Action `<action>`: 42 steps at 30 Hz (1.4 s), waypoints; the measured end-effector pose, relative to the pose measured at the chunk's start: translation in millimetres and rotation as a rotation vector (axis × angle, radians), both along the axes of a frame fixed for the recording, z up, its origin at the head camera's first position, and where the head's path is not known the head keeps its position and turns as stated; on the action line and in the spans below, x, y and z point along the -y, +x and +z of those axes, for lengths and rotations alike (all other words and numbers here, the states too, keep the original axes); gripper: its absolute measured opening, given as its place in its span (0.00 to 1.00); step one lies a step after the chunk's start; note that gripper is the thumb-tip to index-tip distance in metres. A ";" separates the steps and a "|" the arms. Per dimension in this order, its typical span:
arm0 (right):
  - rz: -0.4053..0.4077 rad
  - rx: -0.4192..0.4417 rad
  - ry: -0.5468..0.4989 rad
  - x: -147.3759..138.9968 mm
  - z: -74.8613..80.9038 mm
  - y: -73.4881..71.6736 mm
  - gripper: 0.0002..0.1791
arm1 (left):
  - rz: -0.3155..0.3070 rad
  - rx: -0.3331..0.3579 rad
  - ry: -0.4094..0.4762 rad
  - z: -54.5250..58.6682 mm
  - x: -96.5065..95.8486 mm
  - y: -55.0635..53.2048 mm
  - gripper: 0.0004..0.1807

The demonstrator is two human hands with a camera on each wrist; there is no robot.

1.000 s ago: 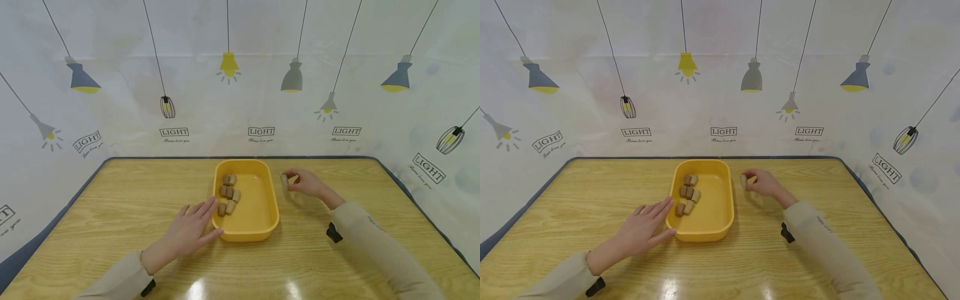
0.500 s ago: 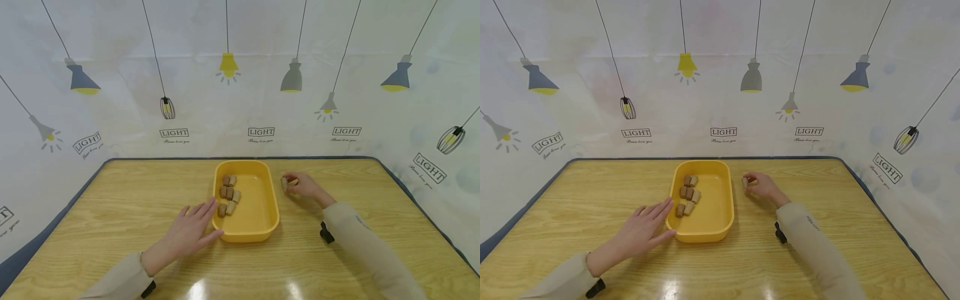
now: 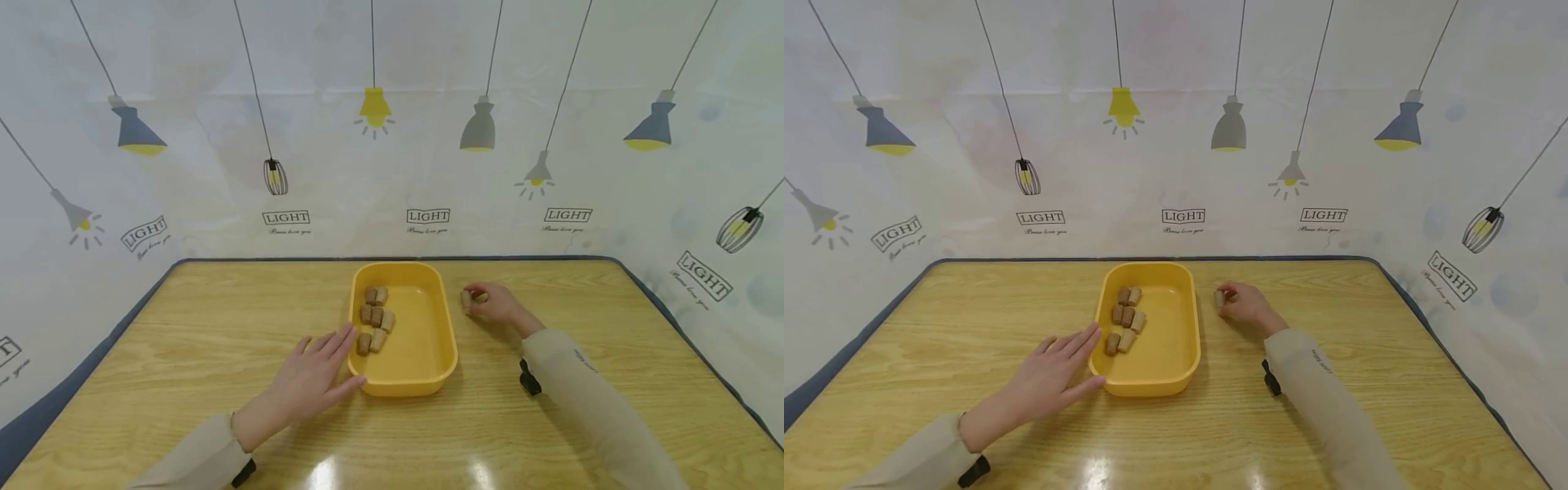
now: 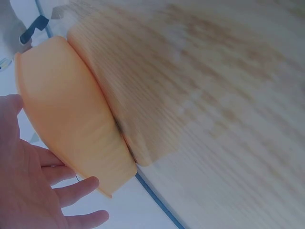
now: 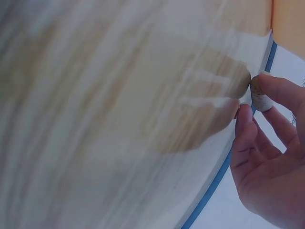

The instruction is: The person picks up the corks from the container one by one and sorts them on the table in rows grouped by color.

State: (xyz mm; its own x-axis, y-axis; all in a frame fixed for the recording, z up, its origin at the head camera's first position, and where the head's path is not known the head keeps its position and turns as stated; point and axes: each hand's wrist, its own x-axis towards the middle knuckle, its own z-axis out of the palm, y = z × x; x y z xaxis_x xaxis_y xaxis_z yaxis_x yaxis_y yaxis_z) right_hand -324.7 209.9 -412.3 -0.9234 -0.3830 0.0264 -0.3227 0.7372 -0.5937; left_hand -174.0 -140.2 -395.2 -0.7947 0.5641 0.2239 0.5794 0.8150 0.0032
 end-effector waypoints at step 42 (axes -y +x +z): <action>0.094 -0.046 -0.087 96.5 102.3 0.8 0.24 | 0.007 0.022 0.004 2.1 -0.3 1.1 0.41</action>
State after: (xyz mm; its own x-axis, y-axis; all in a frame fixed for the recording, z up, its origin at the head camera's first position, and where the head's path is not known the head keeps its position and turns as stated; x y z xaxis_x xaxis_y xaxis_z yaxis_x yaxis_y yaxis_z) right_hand -323.8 113.4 -310.0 -0.8807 -0.4620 0.1044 -0.4159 0.6488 -0.6372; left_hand -172.9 -139.9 -393.1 -0.8033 0.5581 0.2082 0.5738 0.8187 0.0195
